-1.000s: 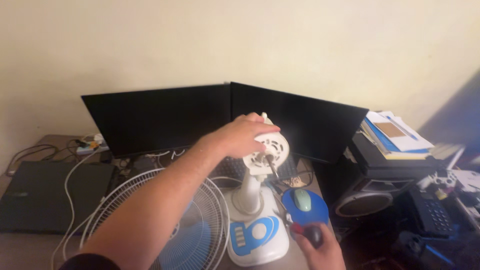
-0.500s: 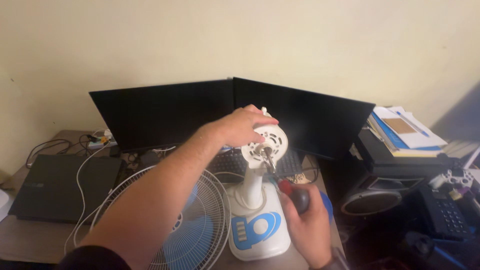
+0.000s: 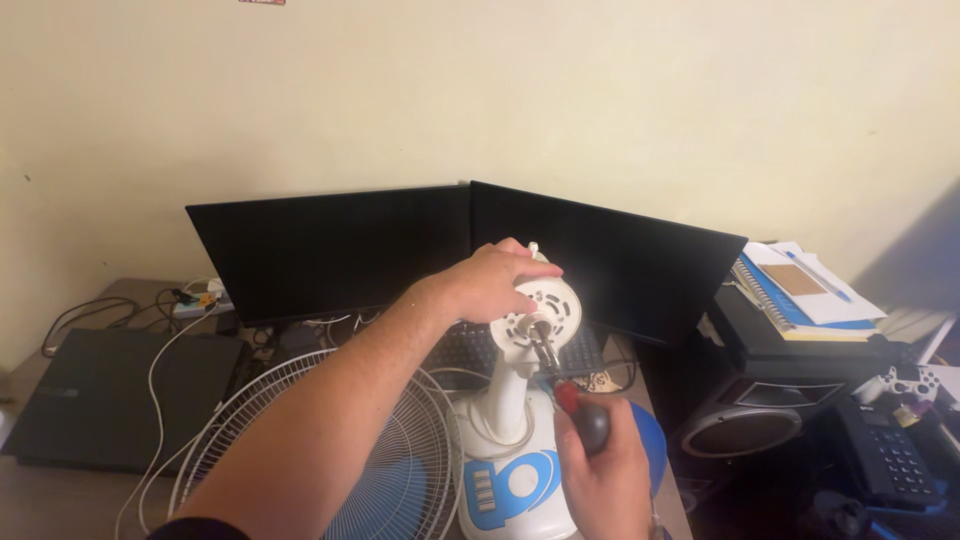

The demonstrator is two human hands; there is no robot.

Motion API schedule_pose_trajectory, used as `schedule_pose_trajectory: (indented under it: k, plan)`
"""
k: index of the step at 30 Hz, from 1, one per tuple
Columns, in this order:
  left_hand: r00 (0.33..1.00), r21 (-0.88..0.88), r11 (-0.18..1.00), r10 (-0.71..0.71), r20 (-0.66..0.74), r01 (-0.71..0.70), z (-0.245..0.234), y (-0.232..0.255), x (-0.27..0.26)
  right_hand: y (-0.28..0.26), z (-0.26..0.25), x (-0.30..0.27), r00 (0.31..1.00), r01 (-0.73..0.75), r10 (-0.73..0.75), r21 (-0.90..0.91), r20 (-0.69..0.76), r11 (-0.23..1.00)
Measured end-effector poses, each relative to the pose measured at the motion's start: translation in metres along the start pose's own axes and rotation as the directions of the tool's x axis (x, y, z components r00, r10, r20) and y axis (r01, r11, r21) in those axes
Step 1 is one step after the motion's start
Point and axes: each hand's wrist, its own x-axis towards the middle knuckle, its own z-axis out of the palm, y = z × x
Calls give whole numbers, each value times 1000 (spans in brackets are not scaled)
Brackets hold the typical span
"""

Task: The person uses a screwdriver to loosen and remove a screw from the back of a white fan motor housing. They then use a wrench to further loosen the screw and remove it from the motor housing.

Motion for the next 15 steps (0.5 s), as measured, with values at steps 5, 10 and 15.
schedule_pose_trajectory:
  k: [5,10,15]
  plan:
    - [999,4,999,-34,18,34,-3,5,-3,-10,1,2,1000,0,0,43,-9,999]
    - [998,15,998,-62,19,62,-4,9,-5,-29,-1,2,993,-119,120,-155,-8,981]
    - [999,40,999,-37,5,37,-1,11,-5,-42,5,4,829,-532,493,100,264,841]
